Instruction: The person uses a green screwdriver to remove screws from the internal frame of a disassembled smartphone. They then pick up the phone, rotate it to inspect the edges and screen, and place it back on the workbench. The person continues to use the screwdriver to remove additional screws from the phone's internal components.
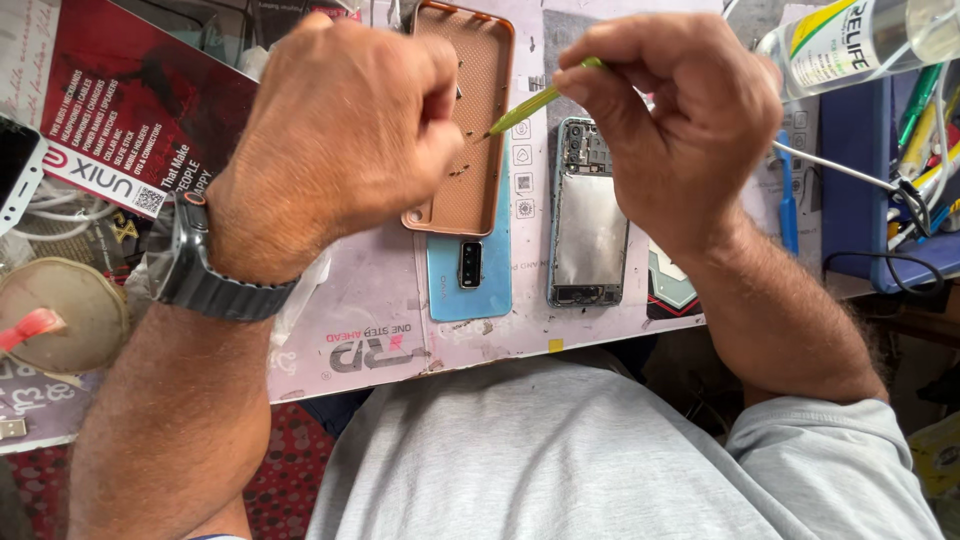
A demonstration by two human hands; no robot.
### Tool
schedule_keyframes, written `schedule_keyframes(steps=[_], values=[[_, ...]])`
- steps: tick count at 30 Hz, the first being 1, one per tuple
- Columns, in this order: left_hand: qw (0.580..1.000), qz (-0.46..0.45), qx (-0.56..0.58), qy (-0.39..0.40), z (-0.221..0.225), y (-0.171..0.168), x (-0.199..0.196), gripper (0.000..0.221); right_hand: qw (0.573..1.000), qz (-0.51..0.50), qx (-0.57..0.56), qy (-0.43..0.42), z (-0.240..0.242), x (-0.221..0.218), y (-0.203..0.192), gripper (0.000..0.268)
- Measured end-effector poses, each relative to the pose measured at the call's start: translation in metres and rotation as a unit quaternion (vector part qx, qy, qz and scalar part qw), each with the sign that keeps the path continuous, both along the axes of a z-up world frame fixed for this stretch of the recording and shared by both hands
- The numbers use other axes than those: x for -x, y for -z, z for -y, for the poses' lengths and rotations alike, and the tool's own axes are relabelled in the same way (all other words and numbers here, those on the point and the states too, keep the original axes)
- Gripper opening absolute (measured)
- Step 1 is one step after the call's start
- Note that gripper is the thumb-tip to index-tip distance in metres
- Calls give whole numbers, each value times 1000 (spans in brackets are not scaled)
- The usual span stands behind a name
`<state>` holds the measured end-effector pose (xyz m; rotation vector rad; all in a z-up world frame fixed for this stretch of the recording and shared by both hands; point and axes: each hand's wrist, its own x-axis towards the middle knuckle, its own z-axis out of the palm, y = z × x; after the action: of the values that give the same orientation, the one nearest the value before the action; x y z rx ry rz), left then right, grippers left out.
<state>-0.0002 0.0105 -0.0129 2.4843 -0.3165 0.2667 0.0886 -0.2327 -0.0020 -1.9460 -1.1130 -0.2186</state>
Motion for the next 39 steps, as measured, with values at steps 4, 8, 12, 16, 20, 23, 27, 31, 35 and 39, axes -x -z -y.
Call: schedule_keyframes(steps=[4,8,12,16,20,23,27,31,35,39], values=[[995,98,8,-25,0,9,-3,3,993,93,-38,-54,-1,1,4,16],[994,107,21,-28,4,16,-2,9,996,83,12,-38,0,6,3,18],[997,73,-12,-34,4,22,-5,7,996,83,16,-30,1,8,6,20],[998,44,-37,-20,5,23,-4,12,997,67,-1,-37,2,4,10,19],[999,-2,-44,17,8,23,-4,17,996,57,-52,-40,5,-2,12,16],[999,0,-23,38,11,23,-6,16,996,51,-63,-33,13,-2,8,18],[998,-7,-2,67,12,20,-7,18,997,50,-63,-14,20,1,2,20],[996,-10,36,84,12,19,-9,12,996,52,-66,-7,22,5,0,21],[994,-6,62,90,13,18,-11,8,995,40,-92,-8,21,3,2,22],[992,22,82,98,13,17,-10,9,989,-25,-136,-46,18,2,7,27]])
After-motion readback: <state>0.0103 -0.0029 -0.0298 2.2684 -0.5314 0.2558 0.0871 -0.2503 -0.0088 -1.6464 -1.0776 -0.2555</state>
